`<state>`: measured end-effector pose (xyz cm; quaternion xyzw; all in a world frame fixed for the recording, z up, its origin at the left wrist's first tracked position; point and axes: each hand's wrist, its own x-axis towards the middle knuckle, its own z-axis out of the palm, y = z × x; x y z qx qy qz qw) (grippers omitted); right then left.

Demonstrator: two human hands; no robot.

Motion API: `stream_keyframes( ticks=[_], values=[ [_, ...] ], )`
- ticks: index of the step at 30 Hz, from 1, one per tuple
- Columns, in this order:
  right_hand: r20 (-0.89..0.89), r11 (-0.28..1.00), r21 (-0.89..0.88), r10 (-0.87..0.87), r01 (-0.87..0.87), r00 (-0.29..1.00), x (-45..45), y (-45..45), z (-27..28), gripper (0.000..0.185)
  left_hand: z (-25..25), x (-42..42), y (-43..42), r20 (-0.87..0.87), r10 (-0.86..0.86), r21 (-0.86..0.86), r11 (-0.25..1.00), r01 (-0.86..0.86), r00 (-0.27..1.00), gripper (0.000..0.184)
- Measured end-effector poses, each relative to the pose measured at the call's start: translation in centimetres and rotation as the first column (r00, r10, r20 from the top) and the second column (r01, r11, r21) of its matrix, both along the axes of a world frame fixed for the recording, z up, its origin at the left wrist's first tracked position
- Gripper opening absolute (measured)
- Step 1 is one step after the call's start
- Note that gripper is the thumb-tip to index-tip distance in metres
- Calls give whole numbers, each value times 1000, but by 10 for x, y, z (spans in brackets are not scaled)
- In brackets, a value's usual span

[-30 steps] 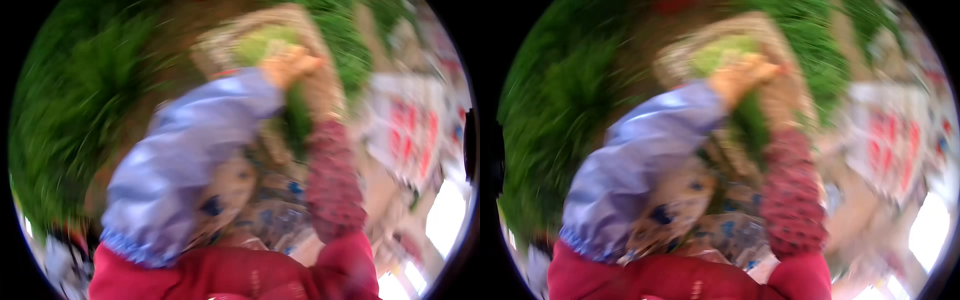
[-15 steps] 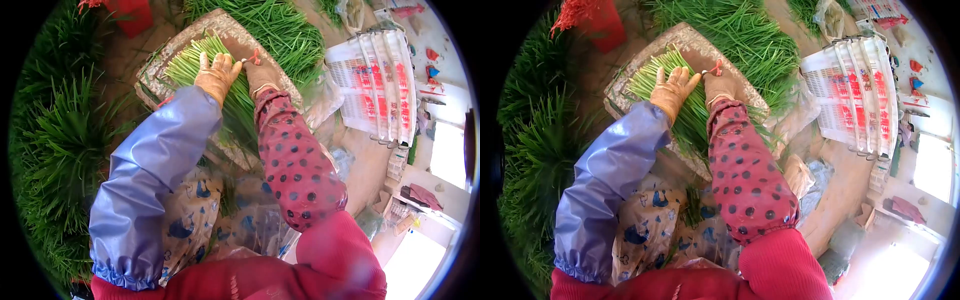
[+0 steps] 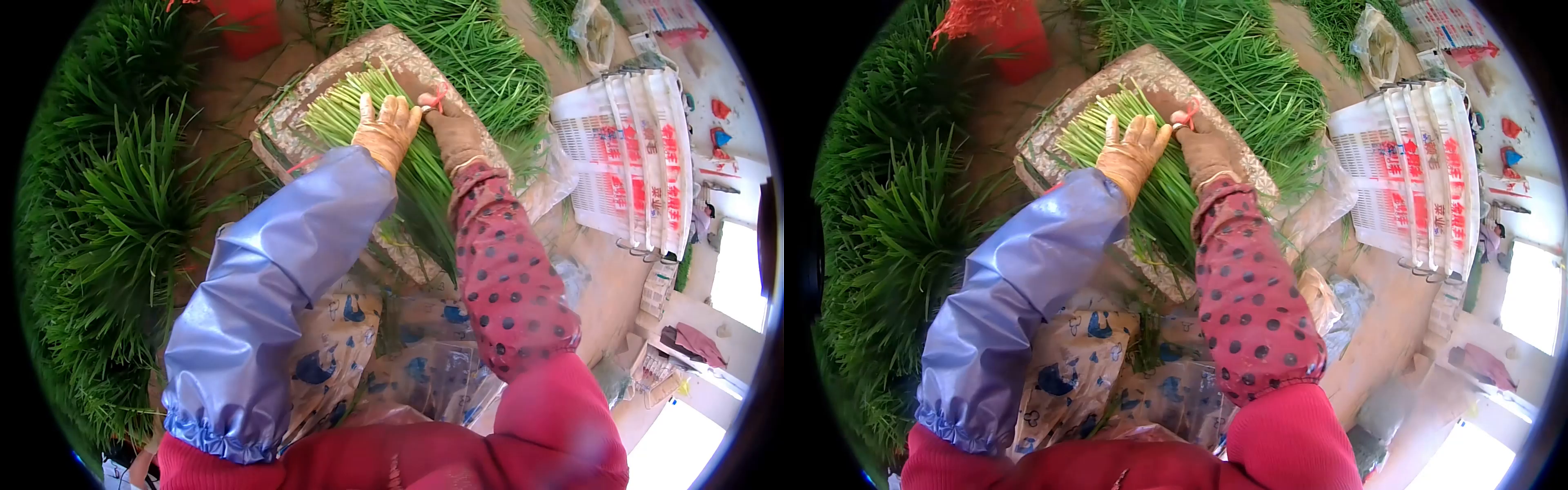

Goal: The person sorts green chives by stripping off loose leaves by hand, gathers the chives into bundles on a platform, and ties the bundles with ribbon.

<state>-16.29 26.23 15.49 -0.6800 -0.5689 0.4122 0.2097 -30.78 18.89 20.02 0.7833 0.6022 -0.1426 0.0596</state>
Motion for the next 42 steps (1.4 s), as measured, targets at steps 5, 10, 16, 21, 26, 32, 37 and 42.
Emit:
stream_keyframes(
  ticks=[5,10,16,21,26,32,37,42],
  values=[
    [385,899,-146,436,-413,813,-54,-21,72,41,-40,-26,-21,346,28,376,912,-166,938,50],
    [446,907,213,241,-363,862,-40,-31,48,33,-61,20,-7,382,-135,703,684,-192,914,36],
    [525,855,391,97,-341,846,-35,-45,62,33,-109,56,49,808,-302,572,604,-554,506,21],
    [579,811,495,-40,-311,815,-67,-76,75,33,28,-86,-62,854,-367,399,917,-13,370,85],
    [456,843,529,-186,-97,871,-56,-64,18,27,-1,-168,-161,821,347,-25,815,-579,453,32],
    [355,835,550,-218,-15,909,-52,-63,17,26,-3,-145,-140,529,439,-52,871,-488,727,35],
    [269,882,464,-232,86,935,-57,-68,27,21,-15,-133,-90,309,447,-146,894,-423,839,34],
    [395,868,497,-214,-12,893,-57,-67,32,18,-24,-131,-80,240,400,-232,908,-348,885,31]
  ],
)
